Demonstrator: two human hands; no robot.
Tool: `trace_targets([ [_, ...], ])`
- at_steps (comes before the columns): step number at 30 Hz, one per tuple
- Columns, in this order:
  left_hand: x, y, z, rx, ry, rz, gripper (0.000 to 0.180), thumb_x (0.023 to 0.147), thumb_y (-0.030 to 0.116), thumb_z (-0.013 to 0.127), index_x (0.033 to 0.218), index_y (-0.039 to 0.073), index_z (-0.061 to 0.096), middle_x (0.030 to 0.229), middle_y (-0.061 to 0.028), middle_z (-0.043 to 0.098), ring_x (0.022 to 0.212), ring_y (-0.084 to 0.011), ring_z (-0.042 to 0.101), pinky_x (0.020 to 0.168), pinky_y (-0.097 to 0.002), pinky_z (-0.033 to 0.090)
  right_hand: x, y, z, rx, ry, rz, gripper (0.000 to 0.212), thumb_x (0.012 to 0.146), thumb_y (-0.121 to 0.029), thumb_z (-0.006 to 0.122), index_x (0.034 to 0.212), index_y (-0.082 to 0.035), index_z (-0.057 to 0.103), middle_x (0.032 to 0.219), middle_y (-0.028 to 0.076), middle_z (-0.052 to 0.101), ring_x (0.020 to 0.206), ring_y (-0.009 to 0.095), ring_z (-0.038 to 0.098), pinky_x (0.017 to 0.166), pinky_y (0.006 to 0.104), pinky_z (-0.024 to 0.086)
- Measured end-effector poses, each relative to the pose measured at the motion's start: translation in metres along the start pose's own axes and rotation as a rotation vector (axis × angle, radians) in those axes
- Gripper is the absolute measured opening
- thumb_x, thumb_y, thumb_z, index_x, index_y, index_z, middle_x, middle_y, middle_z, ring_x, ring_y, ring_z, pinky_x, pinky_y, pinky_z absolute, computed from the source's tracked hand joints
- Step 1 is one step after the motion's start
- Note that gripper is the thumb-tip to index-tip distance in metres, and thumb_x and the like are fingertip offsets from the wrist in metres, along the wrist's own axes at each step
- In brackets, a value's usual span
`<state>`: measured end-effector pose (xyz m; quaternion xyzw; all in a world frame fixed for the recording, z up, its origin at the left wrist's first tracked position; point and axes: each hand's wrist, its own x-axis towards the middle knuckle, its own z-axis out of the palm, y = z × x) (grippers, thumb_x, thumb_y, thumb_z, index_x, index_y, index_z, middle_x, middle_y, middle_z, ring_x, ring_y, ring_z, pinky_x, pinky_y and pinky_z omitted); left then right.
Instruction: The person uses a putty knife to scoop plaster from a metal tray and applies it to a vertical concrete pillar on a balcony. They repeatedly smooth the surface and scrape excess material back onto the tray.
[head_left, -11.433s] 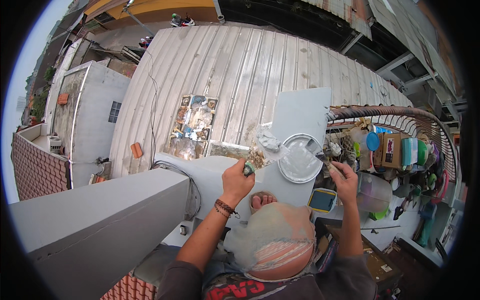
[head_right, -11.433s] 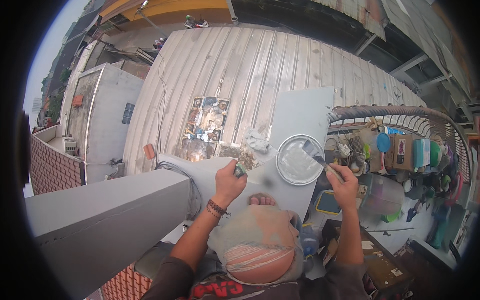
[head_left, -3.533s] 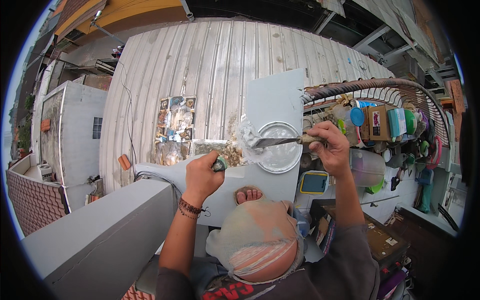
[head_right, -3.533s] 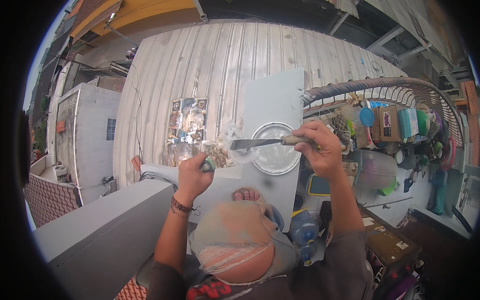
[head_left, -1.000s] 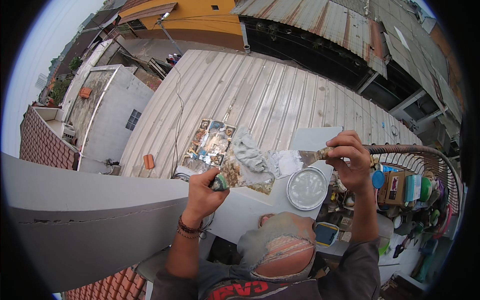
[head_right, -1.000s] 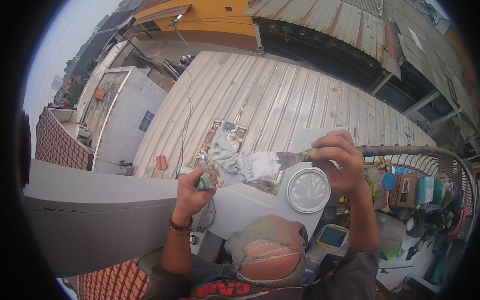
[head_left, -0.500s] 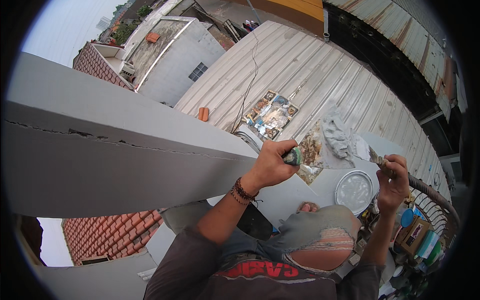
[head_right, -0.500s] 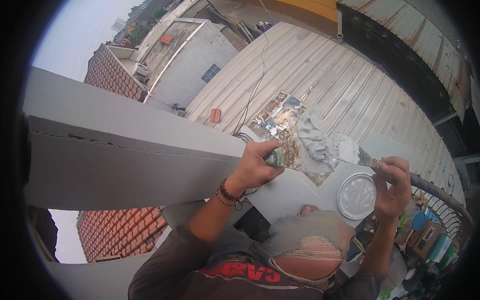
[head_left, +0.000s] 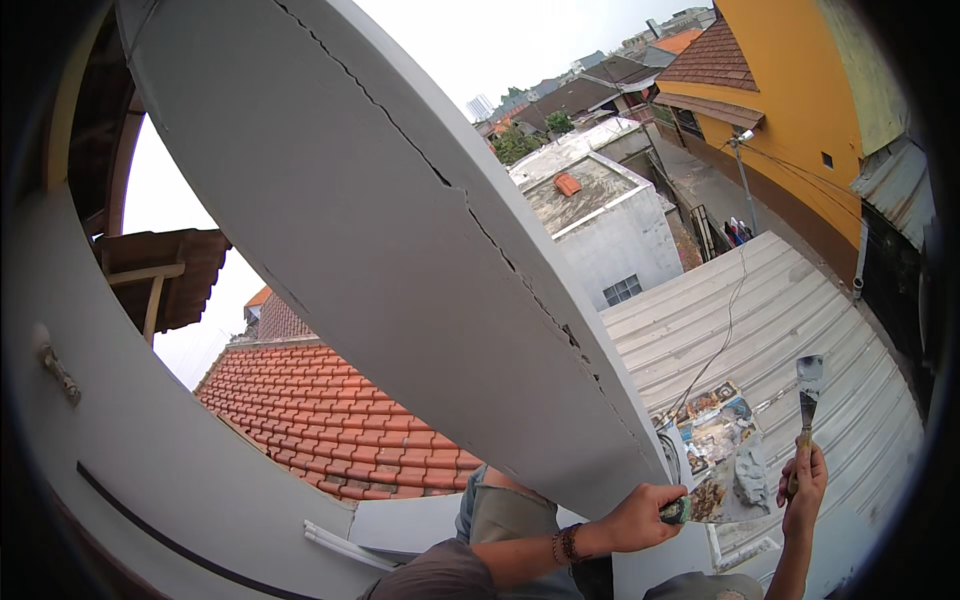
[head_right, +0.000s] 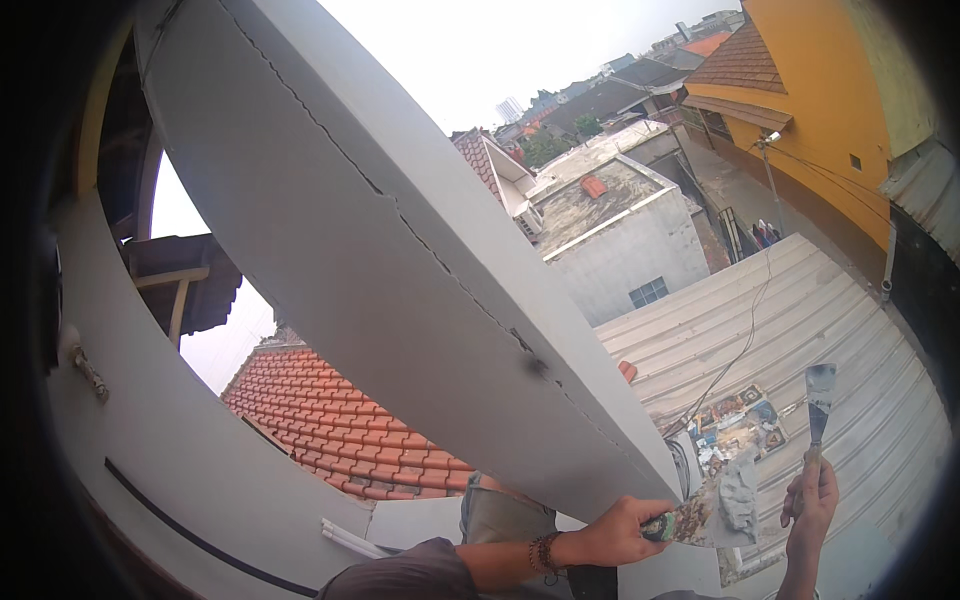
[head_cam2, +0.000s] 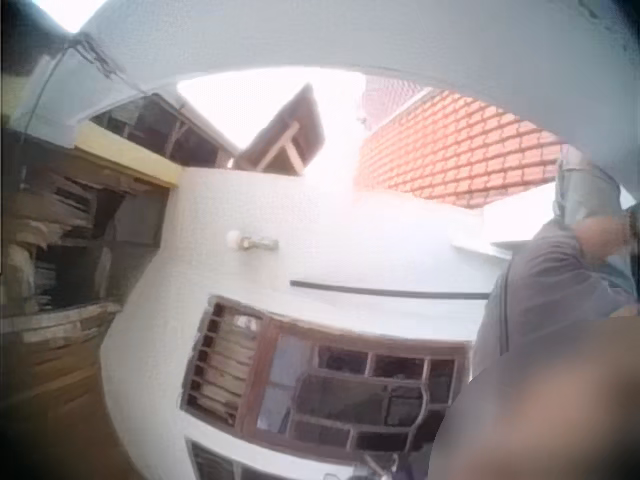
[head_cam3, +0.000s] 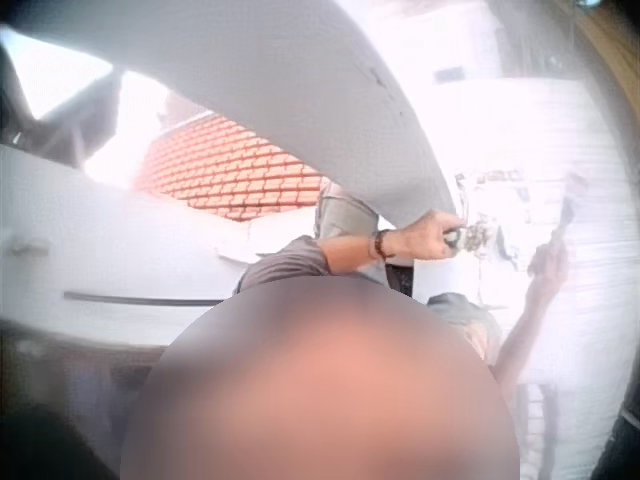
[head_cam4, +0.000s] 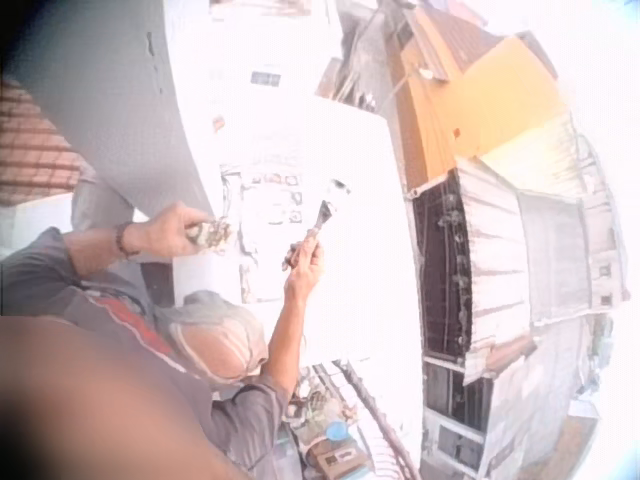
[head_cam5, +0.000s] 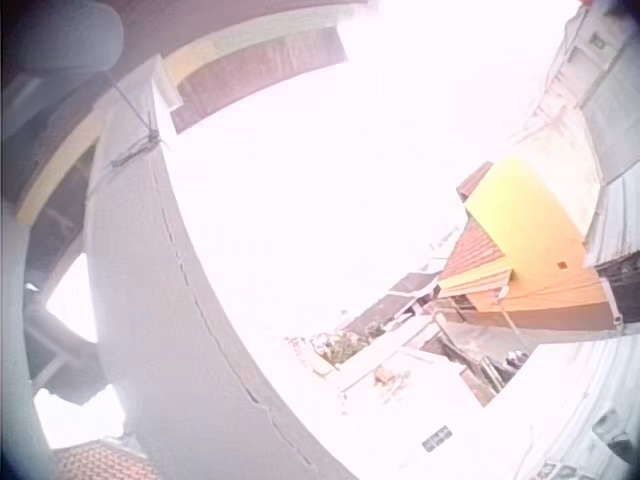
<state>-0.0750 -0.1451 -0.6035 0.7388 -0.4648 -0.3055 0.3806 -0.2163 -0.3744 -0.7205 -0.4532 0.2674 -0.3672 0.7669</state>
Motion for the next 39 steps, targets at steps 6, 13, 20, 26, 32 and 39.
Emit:
trace_targets([
  [6,-0.033,0.013,-0.016,0.019,0.082,0.021,0.028,0.083,0.014,0.07,0.104,-0.002,0.061,0.079,-0.0107,0.063,0.072,-0.0155,0.056,0.067,-0.0331,0.048,0.039,-0.005,0.071,0.013,-0.237,0.039,0.024,0.098,-0.027,0.059,0.104,-0.004,0.055,0.063,-0.004,0.045,0.046,0.003,0.04,0.036,0.0198,0.033],
  [13,-0.065,0.033,-0.06,0.014,0.034,0.037,0.038,0.088,0.022,0.072,0.115,-0.001,0.059,0.092,-0.0049,0.064,0.084,-0.01,0.054,0.073,-0.0308,0.048,0.059,-0.035,0.177,0.002,-0.372,0.005,0.027,0.094,-0.026,0.066,0.085,-0.005,0.052,0.058,0.0,0.048,0.044,0.01,0.047,0.038,0.0262,0.039],
  [20,-0.121,0.075,-0.109,0.234,0.087,0.062,0.04,0.09,0.023,0.07,0.119,-0.001,0.056,0.092,-0.0058,0.064,0.082,-0.0156,0.057,0.072,-0.0333,0.049,0.079,-0.031,0.313,0.01,-0.378,-0.134,0.028,0.094,-0.022,0.065,0.099,0.003,0.055,0.075,0.008,0.062,0.062,0.011,0.059,0.056,0.0259,0.05],
  [26,-0.188,0.129,-0.148,0.202,0.245,-0.059,0.035,0.087,0.02,0.075,0.108,-0.004,0.06,0.076,-0.0074,0.063,0.069,-0.0127,0.056,0.062,-0.0303,0.044,0.079,-0.032,0.335,-0.226,-0.317,-0.271,0.029,0.092,-0.021,0.066,0.1,0.005,0.055,0.083,0.011,0.064,0.072,0.015,0.06,0.065,0.0307,0.05],
  [32,-0.284,0.134,-0.19,-0.178,0.58,-0.309,0.024,0.09,0.012,0.072,0.104,0.001,0.057,0.063,0.0045,0.049,0.05,-0.003,0.042,0.043,-0.0213,0.034,0.089,-0.022,0.339,-0.111,-0.429,-0.236,0.031,0.092,-0.02,0.065,0.104,0.006,0.055,0.088,0.012,0.064,0.075,0.014,0.059,0.069,0.032,0.05],
  [39,-0.326,0.097,-0.279,-0.22,0.827,-0.318,0.015,0.092,0.01,0.066,0.087,0.003,0.053,0.062,-0.0001,0.055,0.047,-0.0075,0.053,0.039,-0.0228,0.041,0.068,-0.057,0.34,0.152,-0.539,0.08,0.025,0.094,-0.019,0.056,0.107,0.002,0.056,0.091,0.008,0.064,0.081,0.014,0.062,0.071,0.0301,0.051],
])
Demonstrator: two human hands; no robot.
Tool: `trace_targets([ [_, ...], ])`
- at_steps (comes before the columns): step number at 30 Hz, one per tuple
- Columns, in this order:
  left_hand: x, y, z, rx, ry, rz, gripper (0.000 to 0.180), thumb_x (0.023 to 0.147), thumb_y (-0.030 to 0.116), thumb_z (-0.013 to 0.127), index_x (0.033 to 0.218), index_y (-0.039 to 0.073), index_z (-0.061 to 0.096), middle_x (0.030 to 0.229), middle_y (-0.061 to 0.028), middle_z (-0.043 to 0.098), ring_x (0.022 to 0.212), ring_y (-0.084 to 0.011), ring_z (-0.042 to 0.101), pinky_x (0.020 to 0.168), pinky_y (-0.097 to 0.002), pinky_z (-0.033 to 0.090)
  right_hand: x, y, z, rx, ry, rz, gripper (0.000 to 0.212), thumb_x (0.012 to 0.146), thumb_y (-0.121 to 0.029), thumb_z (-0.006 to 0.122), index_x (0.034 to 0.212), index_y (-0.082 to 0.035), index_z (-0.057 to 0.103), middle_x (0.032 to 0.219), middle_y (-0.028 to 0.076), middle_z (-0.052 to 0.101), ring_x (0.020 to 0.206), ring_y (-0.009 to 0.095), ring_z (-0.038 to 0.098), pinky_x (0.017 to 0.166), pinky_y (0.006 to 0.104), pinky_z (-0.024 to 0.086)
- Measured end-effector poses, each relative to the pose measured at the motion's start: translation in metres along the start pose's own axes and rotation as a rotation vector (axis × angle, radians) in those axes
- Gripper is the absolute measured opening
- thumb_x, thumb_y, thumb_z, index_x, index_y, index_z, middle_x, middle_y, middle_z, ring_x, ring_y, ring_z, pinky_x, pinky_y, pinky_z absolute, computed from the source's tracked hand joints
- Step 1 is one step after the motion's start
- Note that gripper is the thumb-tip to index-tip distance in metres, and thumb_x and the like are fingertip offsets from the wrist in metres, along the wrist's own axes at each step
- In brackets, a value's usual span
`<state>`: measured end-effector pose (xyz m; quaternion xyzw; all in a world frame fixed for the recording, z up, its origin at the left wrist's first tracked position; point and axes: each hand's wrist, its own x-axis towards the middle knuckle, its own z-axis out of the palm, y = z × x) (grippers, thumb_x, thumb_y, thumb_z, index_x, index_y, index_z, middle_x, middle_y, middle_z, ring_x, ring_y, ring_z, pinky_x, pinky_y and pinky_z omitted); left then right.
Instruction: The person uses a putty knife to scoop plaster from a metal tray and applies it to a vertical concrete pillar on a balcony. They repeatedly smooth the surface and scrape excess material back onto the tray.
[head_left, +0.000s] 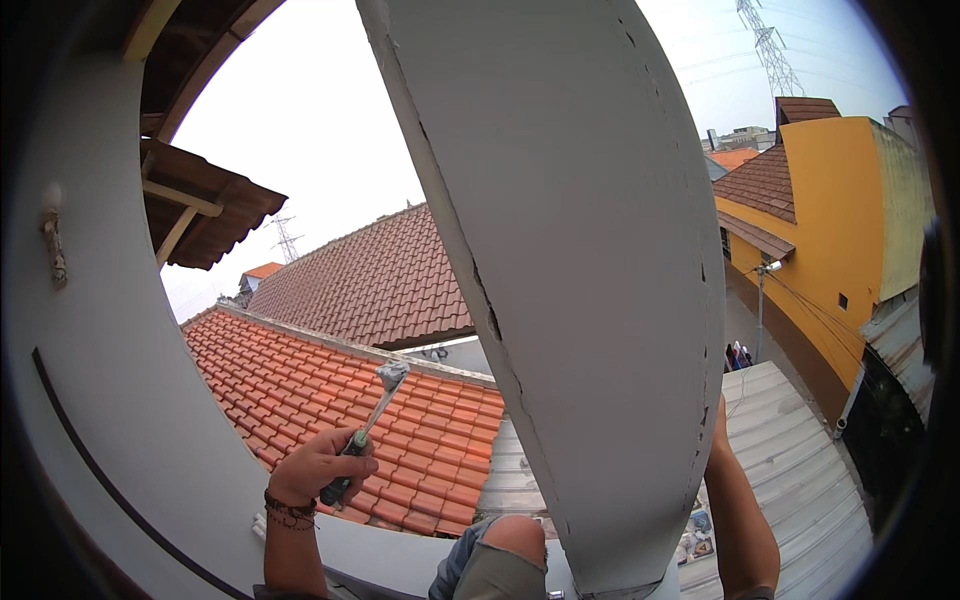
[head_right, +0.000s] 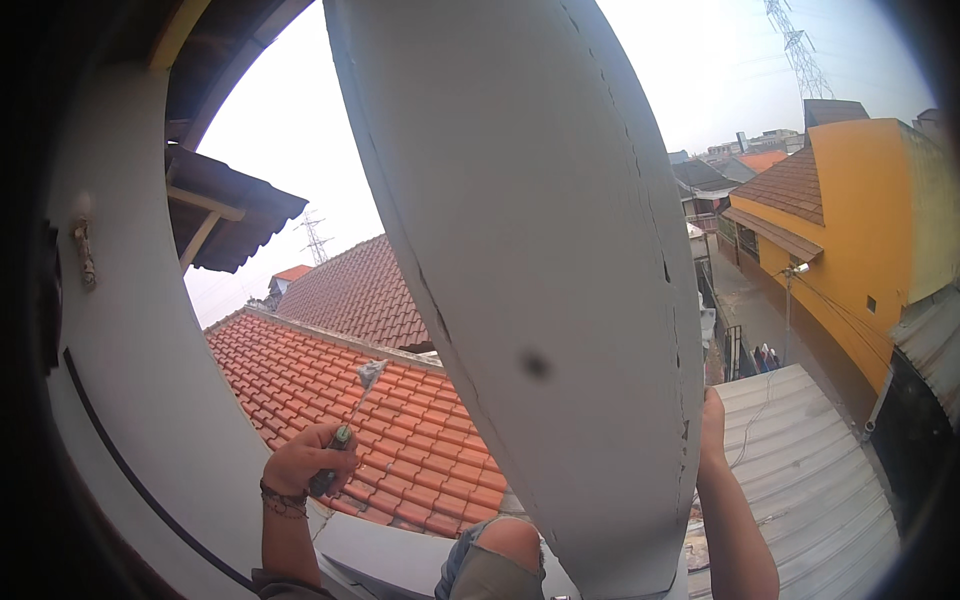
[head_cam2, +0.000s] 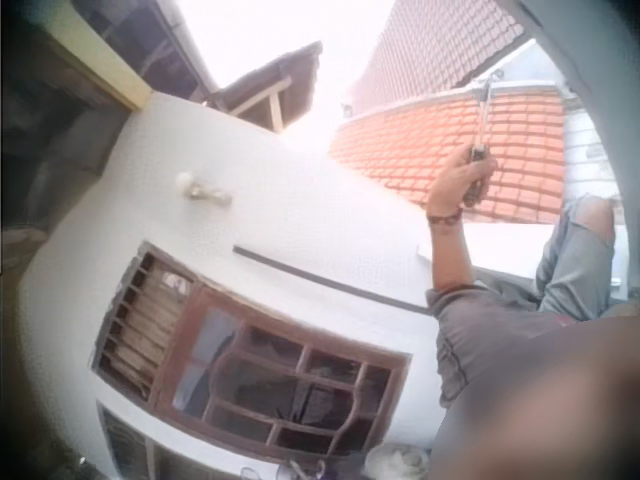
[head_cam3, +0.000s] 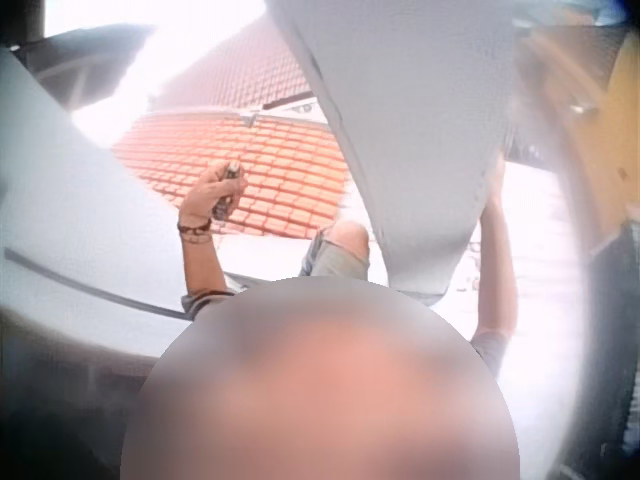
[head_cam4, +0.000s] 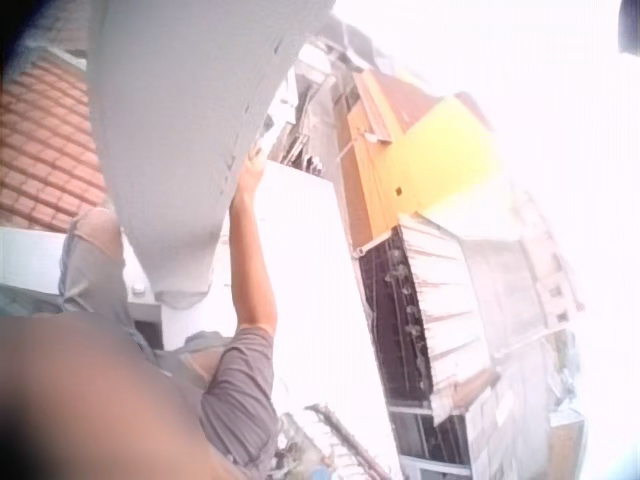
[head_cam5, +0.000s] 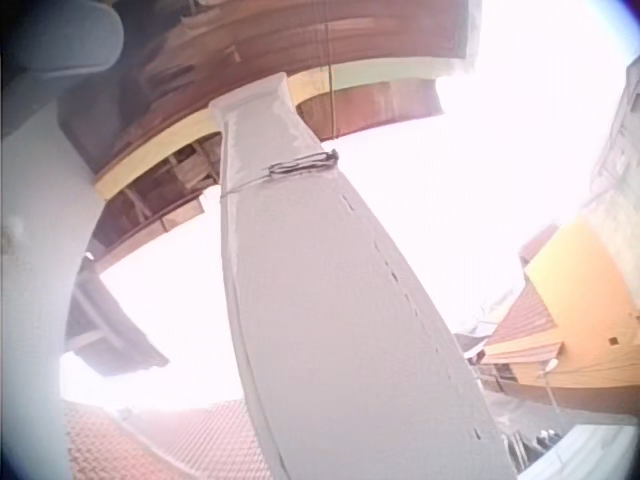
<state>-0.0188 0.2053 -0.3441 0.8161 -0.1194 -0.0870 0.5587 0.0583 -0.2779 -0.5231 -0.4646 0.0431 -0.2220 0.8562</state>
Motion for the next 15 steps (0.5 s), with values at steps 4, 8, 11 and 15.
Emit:
trace_targets([
  [4,0.071,0.013,-0.019,0.033,-0.054,-0.009,0.019,0.092,0.016,0.068,0.085,0.004,0.055,0.062,-0.0008,0.056,0.047,-0.0071,0.055,0.041,-0.0229,0.044,-0.01,-0.014,-0.002,-0.142,-0.056,0.038,0.031,0.098,-0.027,0.048,0.108,0.001,0.058,0.096,0.007,0.065,0.087,0.014,0.062,0.073,0.0297,0.052],
  [8,0.135,0.062,-0.019,0.021,-0.096,0.004,0.023,0.09,0.019,0.07,0.081,0.005,0.054,0.063,-0.0001,0.055,0.047,-0.0077,0.055,0.041,-0.024,0.046,-0.015,-0.025,0.004,-0.264,-0.027,0.08,0.03,0.097,-0.026,0.051,0.107,0.001,0.059,0.096,0.007,0.065,0.086,0.014,0.063,0.072,0.0295,0.052],
  [11,0.17,0.107,-0.025,-0.049,-0.15,0.002,0.022,0.09,0.017,0.069,0.081,0.005,0.053,0.062,-0.0005,0.054,0.046,-0.0091,0.054,0.039,-0.0248,0.046,-0.016,-0.023,0.014,-0.205,0.042,0.069,0.029,0.096,-0.025,0.052,0.107,0.001,0.059,0.096,0.008,0.066,0.085,0.014,0.063,0.072,0.0294,0.052],
  [15,0.207,0.172,-0.015,-0.135,-0.196,0.17,0.017,0.091,0.014,0.065,0.081,0.004,0.055,0.064,-0.0028,0.055,0.043,-0.0091,0.053,0.036,-0.0231,0.044,-0.004,-0.032,-0.019,-0.588,0.297,-0.101,0.031,0.094,-0.024,0.059,0.109,0.003,0.059,0.093,0.009,0.067,0.08,0.015,0.064,0.071,0.0292,0.054],
])
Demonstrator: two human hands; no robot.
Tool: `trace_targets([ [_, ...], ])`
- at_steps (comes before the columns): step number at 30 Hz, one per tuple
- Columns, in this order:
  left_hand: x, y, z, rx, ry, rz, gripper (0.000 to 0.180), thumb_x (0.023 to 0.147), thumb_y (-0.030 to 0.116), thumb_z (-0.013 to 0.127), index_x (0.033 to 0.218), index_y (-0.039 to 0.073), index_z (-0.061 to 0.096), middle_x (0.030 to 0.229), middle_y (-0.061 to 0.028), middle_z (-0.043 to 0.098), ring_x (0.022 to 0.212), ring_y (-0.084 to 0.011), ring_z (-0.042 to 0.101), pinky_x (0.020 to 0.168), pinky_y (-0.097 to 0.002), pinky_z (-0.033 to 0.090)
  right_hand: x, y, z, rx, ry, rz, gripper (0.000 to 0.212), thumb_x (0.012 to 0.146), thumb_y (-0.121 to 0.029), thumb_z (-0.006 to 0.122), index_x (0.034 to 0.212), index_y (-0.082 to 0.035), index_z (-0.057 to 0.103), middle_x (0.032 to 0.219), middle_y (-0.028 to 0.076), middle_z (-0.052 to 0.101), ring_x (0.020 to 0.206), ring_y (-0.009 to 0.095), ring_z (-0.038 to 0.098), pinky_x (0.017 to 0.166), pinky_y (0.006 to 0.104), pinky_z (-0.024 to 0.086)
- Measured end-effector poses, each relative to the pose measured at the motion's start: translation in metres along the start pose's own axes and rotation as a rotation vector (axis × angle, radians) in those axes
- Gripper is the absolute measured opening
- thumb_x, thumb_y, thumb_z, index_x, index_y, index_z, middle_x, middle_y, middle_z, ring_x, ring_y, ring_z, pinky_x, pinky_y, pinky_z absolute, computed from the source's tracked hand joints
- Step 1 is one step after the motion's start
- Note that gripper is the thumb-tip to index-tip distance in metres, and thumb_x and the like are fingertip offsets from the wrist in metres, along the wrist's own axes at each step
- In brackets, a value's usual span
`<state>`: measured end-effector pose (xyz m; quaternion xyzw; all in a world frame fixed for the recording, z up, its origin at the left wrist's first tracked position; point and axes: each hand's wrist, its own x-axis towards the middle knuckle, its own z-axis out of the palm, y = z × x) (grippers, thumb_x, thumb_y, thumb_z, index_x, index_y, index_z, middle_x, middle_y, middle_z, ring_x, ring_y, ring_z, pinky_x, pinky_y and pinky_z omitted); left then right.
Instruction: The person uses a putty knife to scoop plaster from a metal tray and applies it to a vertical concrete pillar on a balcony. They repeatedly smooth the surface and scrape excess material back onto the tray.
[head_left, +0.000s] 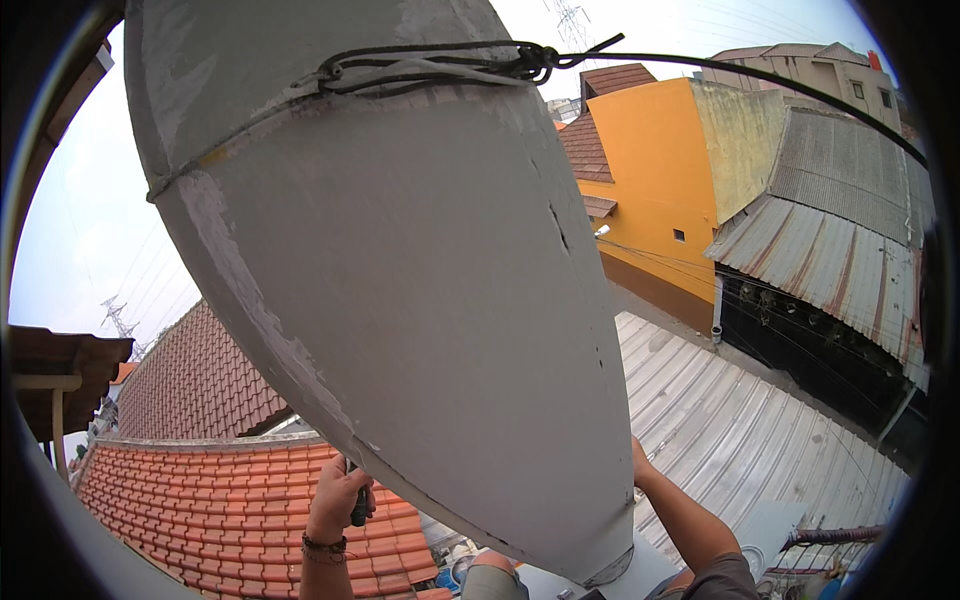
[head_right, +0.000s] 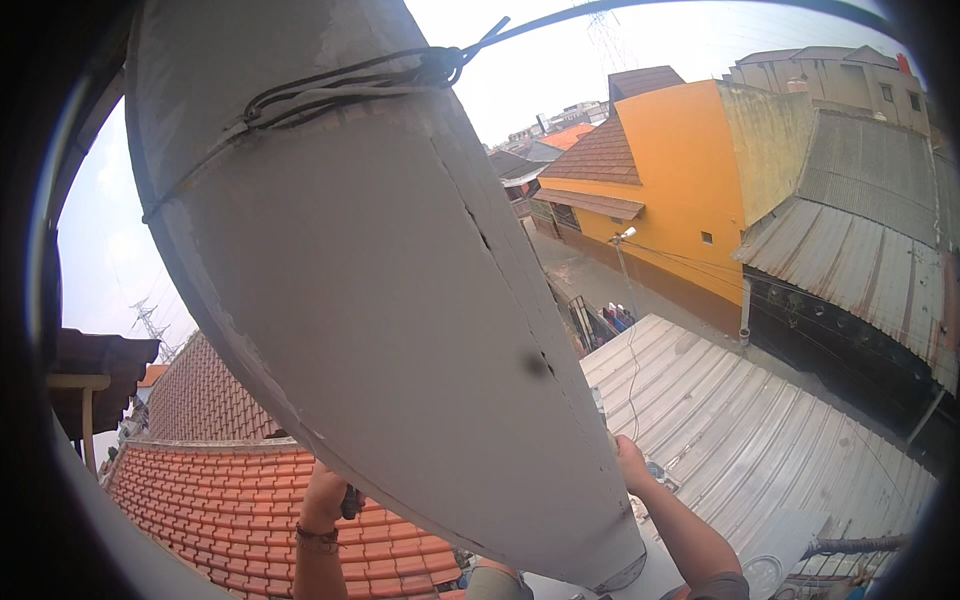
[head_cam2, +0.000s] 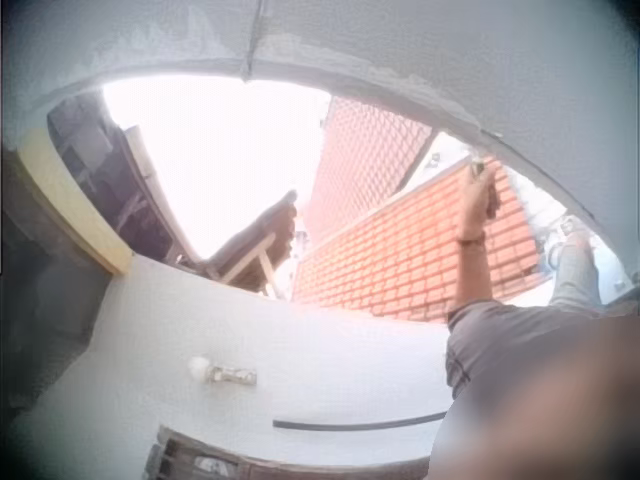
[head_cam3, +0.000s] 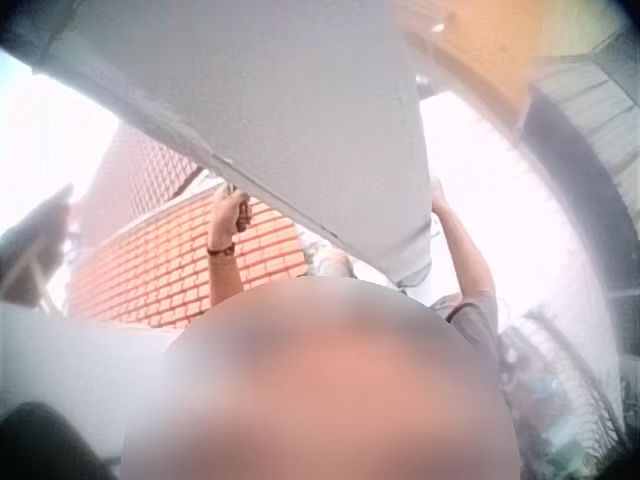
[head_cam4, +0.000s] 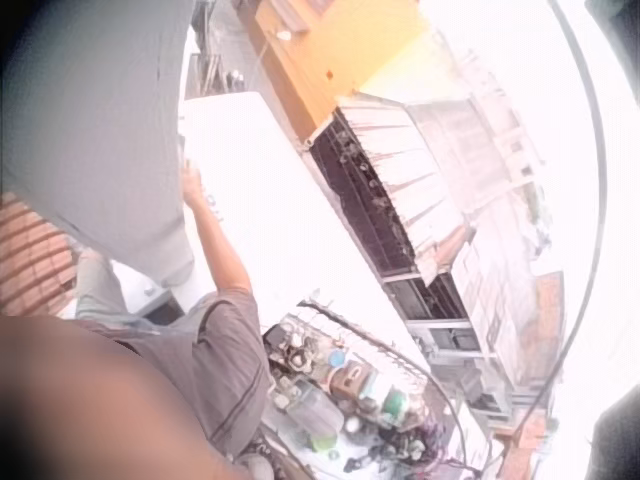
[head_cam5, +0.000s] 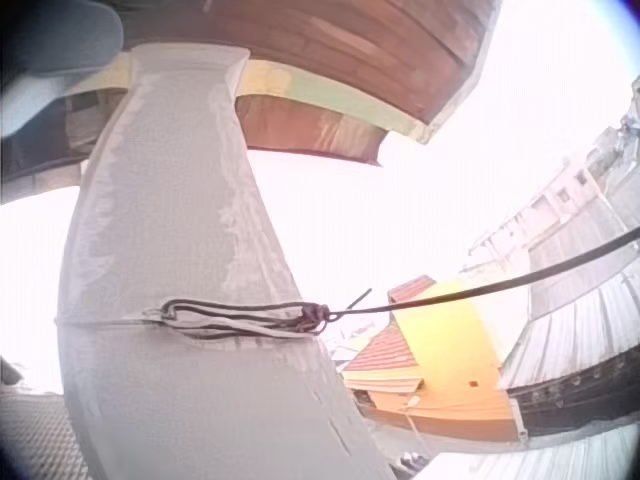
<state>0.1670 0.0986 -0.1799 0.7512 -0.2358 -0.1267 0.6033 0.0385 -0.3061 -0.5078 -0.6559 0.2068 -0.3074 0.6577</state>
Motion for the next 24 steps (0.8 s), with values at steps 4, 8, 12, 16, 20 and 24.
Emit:
trace_targets([
  [4,0.016,0.057,-0.016,0.146,0.084,-0.02,0.011,0.089,0.011,0.064,0.091,0.0,0.062,0.075,-0.0079,0.064,0.056,-0.0167,0.061,0.051,-0.0301,0.052,-0.009,-0.183,0.004,0.214,0.02,0.151,0.033,0.093,-0.022,0.065,0.111,0.004,0.053,0.089,0.013,0.068,0.075,0.018,0.067,0.072,0.0311,0.057],
  [8,0.013,0.092,-0.04,0.195,0.163,0.016,0.01,0.087,0.008,0.065,0.092,0.0,0.063,0.076,-0.0063,0.064,0.057,-0.0142,0.059,0.051,-0.0285,0.05,-0.016,-0.329,0.017,0.346,0.049,0.172,0.03,0.094,-0.017,0.062,0.11,0.006,0.05,0.088,0.015,0.067,0.08,0.021,0.071,0.074,0.0338,0.061],
  [12,0.016,0.103,-0.053,0.294,0.145,0.017,0.01,0.085,0.006,0.065,0.092,-0.001,0.063,0.076,-0.0048,0.063,0.058,-0.0116,0.057,0.051,-0.027,0.048,-0.027,-0.392,0.022,0.484,0.145,0.211,0.024,0.098,-0.02,0.061,0.112,-0.001,0.053,0.087,0.003,0.063,0.072,0.008,0.063,0.066,0.0241,0.055],
  [16,0.0,0.095,-0.081,0.436,0.086,0.03,0.011,0.083,0.004,0.066,0.093,-0.002,0.063,0.077,-0.0032,0.063,0.059,-0.009,0.055,0.052,-0.0254,0.046,-0.039,-0.409,0.04,0.411,0.309,0.289,0.027,0.094,-0.013,0.063,0.115,0.0,0.052,0.088,0.002,0.062,0.074,0.007,0.057,0.067,0.0223,0.049],
  [20,-0.004,0.079,-0.114,0.58,-0.072,0.162,0.013,0.081,0.001,0.066,0.093,-0.002,0.064,0.077,-0.0016,0.062,0.06,-0.0064,0.053,0.052,-0.0238,0.044,-0.039,-0.402,0.052,0.378,0.484,0.093,0.032,0.092,-0.021,0.067,0.11,0.002,0.052,0.082,0.006,0.064,0.074,0.012,0.064,0.07,0.026,0.055],
  [24,-0.013,0.065,-0.136,0.631,-0.348,0.004,0.021,0.077,0.004,0.071,0.097,0.0,0.067,0.084,-0.0067,0.066,0.071,-0.0137,0.059,0.065,-0.0278,0.047,-0.028,-0.389,0.052,0.443,0.471,0.152,0.03,0.091,-0.019,0.067,0.109,0.0,0.053,0.077,0.006,0.065,0.069,0.011,0.062,0.063,0.0256,0.048],
])
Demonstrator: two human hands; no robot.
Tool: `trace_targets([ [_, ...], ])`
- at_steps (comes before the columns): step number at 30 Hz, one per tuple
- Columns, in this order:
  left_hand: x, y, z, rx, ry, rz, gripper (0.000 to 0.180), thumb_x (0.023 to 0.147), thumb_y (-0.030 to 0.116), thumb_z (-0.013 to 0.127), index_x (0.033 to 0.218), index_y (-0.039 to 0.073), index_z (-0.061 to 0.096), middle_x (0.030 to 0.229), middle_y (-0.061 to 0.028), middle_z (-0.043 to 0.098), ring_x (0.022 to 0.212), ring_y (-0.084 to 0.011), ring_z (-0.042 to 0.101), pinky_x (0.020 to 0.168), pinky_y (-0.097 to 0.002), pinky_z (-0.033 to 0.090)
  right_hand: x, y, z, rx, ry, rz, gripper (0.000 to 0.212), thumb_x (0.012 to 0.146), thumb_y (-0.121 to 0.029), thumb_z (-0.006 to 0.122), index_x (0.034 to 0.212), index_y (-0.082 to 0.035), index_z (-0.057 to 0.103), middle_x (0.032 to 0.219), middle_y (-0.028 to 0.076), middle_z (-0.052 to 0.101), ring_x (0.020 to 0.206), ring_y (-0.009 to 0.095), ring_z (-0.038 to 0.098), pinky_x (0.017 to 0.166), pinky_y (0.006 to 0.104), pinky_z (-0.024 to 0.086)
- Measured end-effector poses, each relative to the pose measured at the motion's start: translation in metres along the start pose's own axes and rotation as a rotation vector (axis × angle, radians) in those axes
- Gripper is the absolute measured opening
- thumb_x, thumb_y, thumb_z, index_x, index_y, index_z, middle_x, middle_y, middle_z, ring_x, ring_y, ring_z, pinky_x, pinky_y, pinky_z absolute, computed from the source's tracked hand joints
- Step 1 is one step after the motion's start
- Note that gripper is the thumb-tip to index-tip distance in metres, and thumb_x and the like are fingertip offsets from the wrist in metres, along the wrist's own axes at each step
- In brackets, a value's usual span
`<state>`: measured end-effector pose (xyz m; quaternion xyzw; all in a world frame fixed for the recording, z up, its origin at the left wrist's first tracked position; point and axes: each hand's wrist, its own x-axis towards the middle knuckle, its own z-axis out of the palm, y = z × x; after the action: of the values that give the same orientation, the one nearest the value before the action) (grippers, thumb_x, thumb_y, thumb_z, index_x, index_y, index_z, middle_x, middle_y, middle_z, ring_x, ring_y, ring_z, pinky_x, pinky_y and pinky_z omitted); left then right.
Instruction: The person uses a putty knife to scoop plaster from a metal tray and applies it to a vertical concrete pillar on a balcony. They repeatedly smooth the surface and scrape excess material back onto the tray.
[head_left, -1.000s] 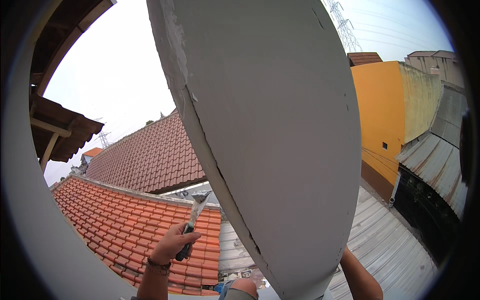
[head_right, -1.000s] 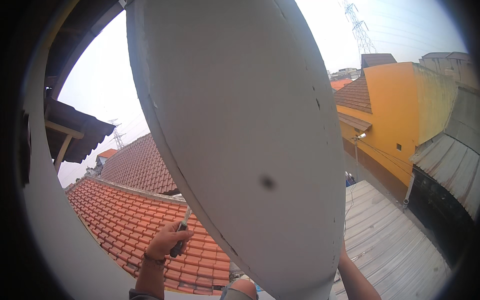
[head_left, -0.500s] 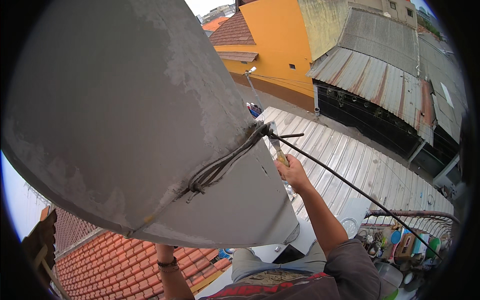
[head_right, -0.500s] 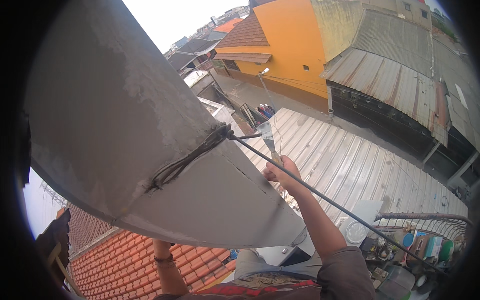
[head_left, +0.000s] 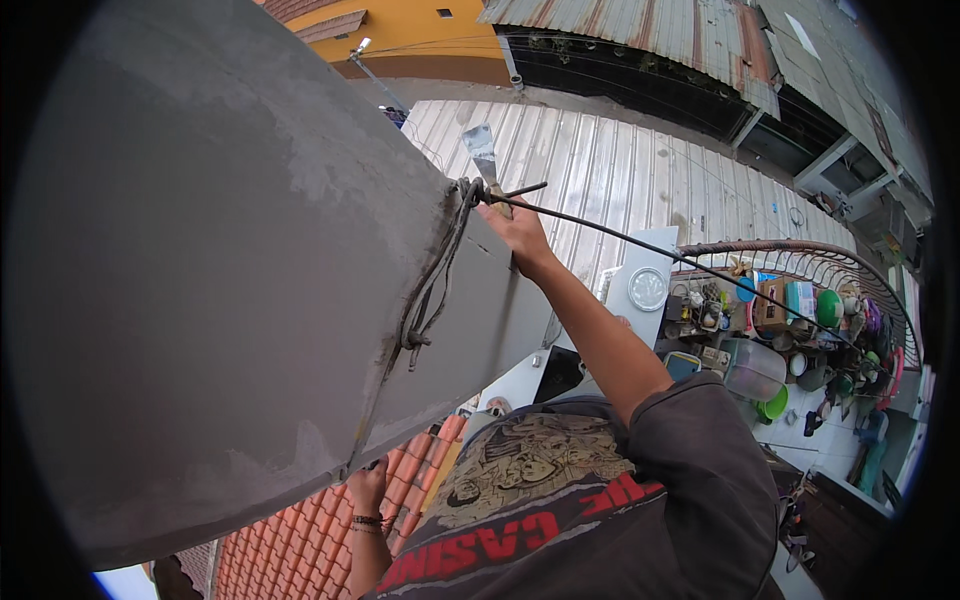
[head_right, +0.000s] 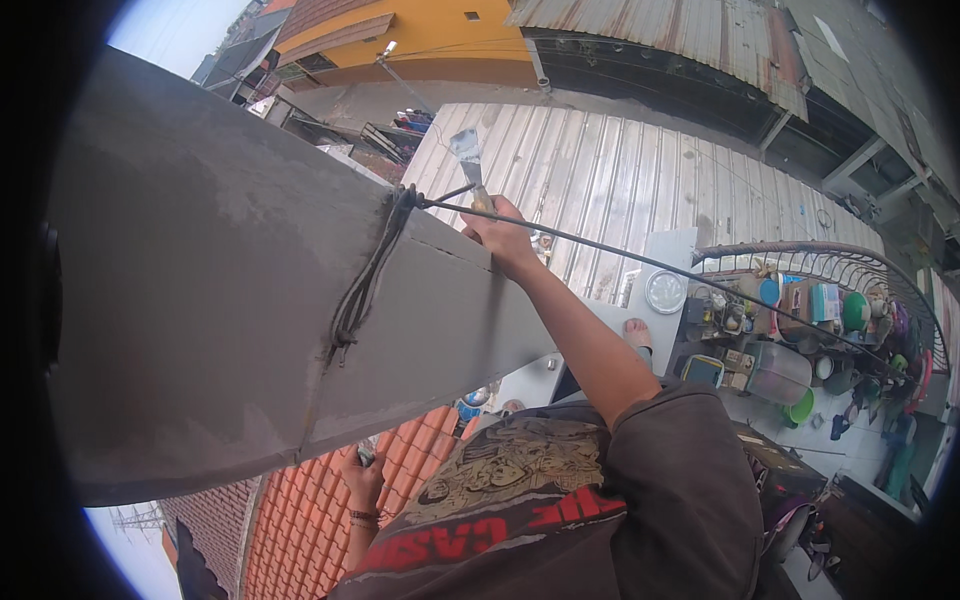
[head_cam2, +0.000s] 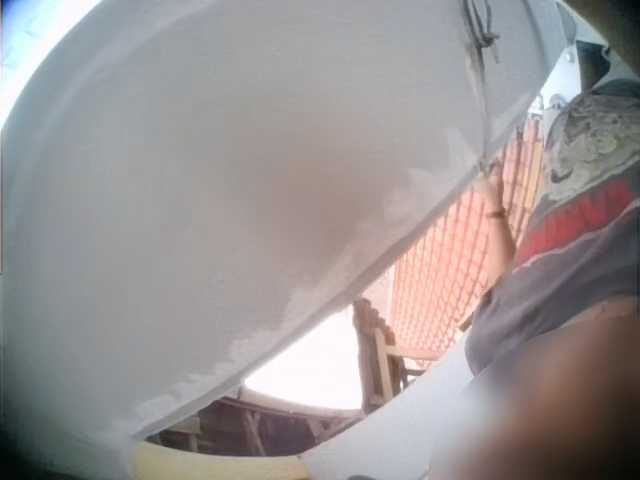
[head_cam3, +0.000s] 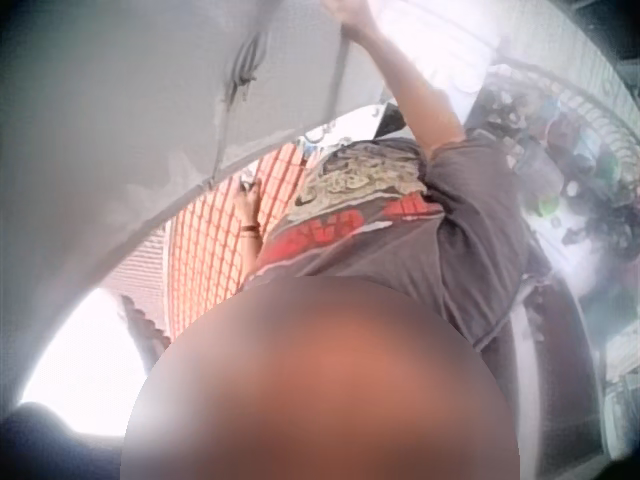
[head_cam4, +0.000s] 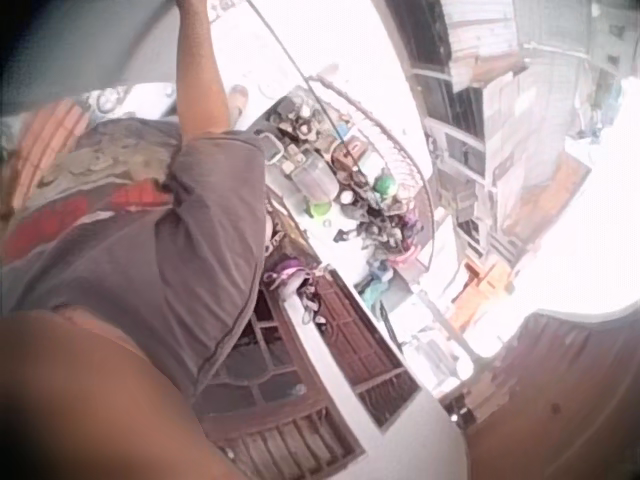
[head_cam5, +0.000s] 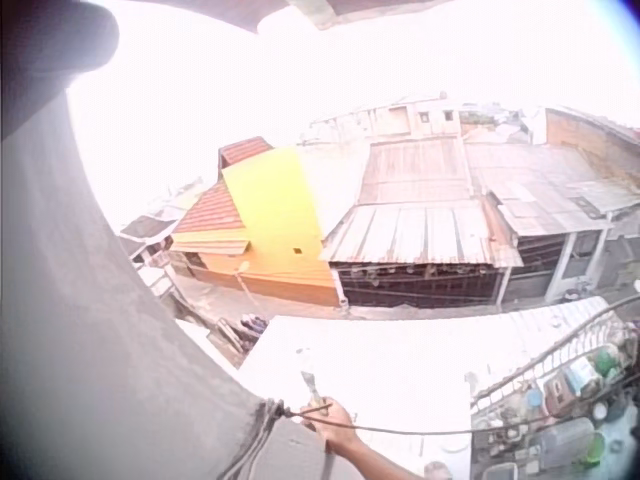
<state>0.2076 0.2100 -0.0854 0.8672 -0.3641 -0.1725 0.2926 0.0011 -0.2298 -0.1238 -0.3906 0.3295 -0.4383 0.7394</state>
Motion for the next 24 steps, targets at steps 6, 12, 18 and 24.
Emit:
trace_targets([
  [6,0.003,0.018,-0.013,-0.013,-0.424,0.145,0.02,0.077,0.001,0.069,0.097,0.0,0.069,0.074,-0.0005,0.063,0.065,-0.0058,0.054,0.058,-0.0243,0.043,0.006,-0.013,0.002,-0.301,0.061,-0.028,0.043,0.083,-0.033,0.072,0.101,0.004,0.06,0.087,0.01,0.065,0.08,0.017,0.061,0.073,0.0323,0.048],
  [12,0.009,0.034,0.032,0.059,-0.635,0.277,0.013,0.076,0.001,0.068,0.089,-0.001,0.065,0.067,-0.0035,0.064,0.061,-0.0064,0.056,0.054,-0.0277,0.044,0.003,-0.006,-0.011,-0.399,0.009,-0.021,0.046,0.081,-0.037,0.073,0.097,0.003,0.059,0.09,0.013,0.064,0.084,0.02,0.061,0.075,0.0337,0.048],
  [18,0.01,0.047,0.104,0.054,-0.771,0.36,0.02,0.074,0.006,0.073,0.087,-0.001,0.06,0.065,-0.0146,0.063,0.055,-0.023,0.063,0.053,-0.0338,0.047,0.001,-0.003,-0.008,-0.424,-0.001,-0.006,0.046,0.082,-0.039,0.073,0.098,0.002,0.059,0.094,0.013,0.064,0.088,0.021,0.06,0.078,0.035,0.048],
  [24,0.019,0.111,0.187,0.119,-0.82,0.458,0.026,0.074,0.018,0.073,0.086,0.001,0.057,0.068,-0.0213,0.063,0.068,-0.0411,0.064,0.061,-0.0466,0.051,-0.012,-0.023,-0.012,-0.604,0.075,0.016,0.044,0.085,-0.036,0.071,0.102,0.002,0.057,0.095,0.016,0.065,0.087,0.024,0.064,0.077,0.0369,0.05],
])
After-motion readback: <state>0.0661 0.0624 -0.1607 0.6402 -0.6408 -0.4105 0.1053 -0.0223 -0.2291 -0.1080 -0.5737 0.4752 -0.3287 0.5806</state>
